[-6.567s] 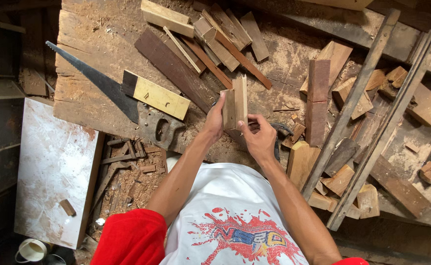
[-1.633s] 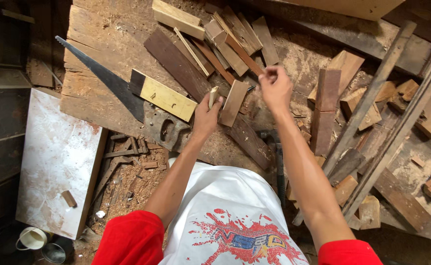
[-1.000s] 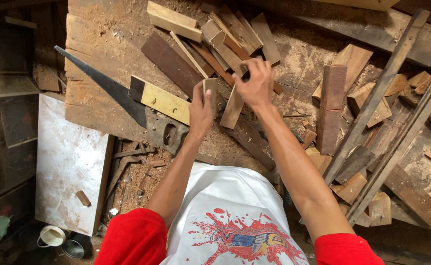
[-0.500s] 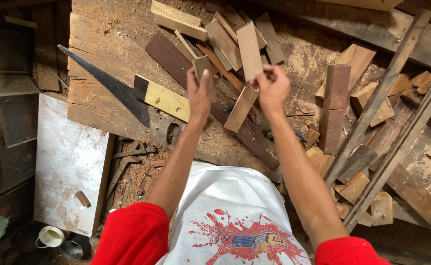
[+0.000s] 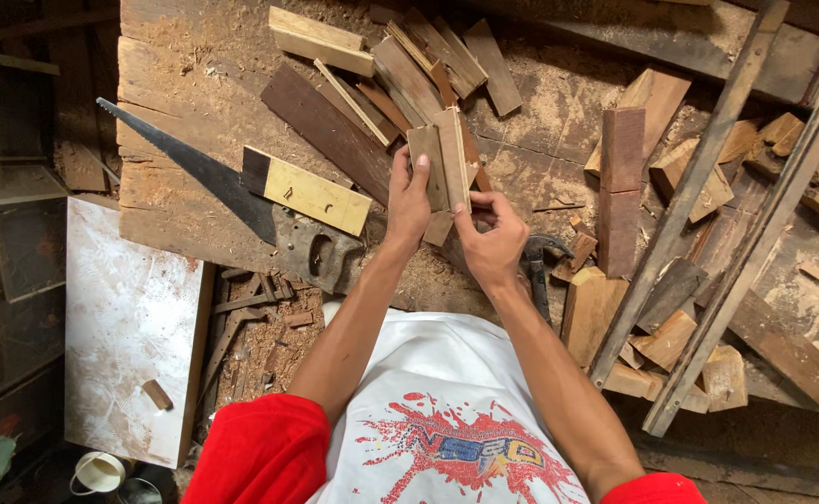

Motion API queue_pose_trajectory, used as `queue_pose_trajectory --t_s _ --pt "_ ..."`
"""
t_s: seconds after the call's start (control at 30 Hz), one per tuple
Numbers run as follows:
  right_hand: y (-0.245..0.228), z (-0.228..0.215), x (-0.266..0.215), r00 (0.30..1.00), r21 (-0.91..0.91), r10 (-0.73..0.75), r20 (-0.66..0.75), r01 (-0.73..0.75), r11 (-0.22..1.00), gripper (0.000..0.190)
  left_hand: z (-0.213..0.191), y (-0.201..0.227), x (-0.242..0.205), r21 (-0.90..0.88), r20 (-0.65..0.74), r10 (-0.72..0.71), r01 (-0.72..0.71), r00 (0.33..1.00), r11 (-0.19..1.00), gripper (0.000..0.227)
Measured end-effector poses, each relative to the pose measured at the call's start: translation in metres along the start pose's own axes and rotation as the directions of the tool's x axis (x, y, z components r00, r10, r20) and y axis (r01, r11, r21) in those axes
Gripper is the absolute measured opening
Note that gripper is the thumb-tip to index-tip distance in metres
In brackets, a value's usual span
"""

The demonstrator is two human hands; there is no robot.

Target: The person repeatedly hammers small wooden blocks on a cluttered workbench, splitting them into smaller pieces. They pick up blocks, position them, and strike them with a hammer, then set the split pieces aside.

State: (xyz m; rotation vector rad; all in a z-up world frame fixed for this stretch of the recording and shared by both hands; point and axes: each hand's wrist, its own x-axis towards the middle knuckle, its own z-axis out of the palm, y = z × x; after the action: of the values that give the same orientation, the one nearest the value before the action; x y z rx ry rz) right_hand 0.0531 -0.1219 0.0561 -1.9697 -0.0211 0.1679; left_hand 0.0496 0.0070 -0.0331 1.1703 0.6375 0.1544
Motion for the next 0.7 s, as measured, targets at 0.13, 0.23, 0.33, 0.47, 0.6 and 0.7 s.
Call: queue_pose_trajectory --t_s 0.13,0.23,0.33,0.47,0.6,0.7 --pt "-0.007 -0.003 -0.003 0.997 -0.04 -0.07 -0.025 0.069 0.997 0.018 -0.001 0.002 -0.003 0.07 -0.001 0.007 -0.007 1.0 0.997 0.031" --pt "-0.011 -0.005 -0.008 0.992 -0.089 -0.122 -0.022 0.12 0.989 0.019 -0.002 0.005 -0.008 0.11 -0.007 0.026 -0.025 1.0 0.994 0.03" --pt "-0.012 -0.007 -0.01 0.978 -0.159 -0.21 0.008 0.209 0.965 0.019 0.001 0.013 -0.011 0.159 -0.022 -0.025 0.028 0.999 0.987 0.032" --pt "-0.01 -0.008 -0.014 0.974 -0.138 -0.215 0.069 0.223 0.965 0.02 0.003 0.028 -0.021 0.178 -0.043 -0.148 0.153 0.988 0.972 0.037" --pt "-0.015 -0.01 -0.013 0.972 -0.154 -0.218 0.089 0.229 0.961 0.021 0.001 0.048 -0.024 -0.221 0.142 -0.283 0.309 0.949 0.925 0.043" --pt "-0.018 -0.014 -0.013 0.98 -0.157 -0.172 0.1 0.186 0.97 0.02 -0.002 0.053 -0.029 -0.363 0.239 -0.333 0.402 0.912 0.841 0.052"
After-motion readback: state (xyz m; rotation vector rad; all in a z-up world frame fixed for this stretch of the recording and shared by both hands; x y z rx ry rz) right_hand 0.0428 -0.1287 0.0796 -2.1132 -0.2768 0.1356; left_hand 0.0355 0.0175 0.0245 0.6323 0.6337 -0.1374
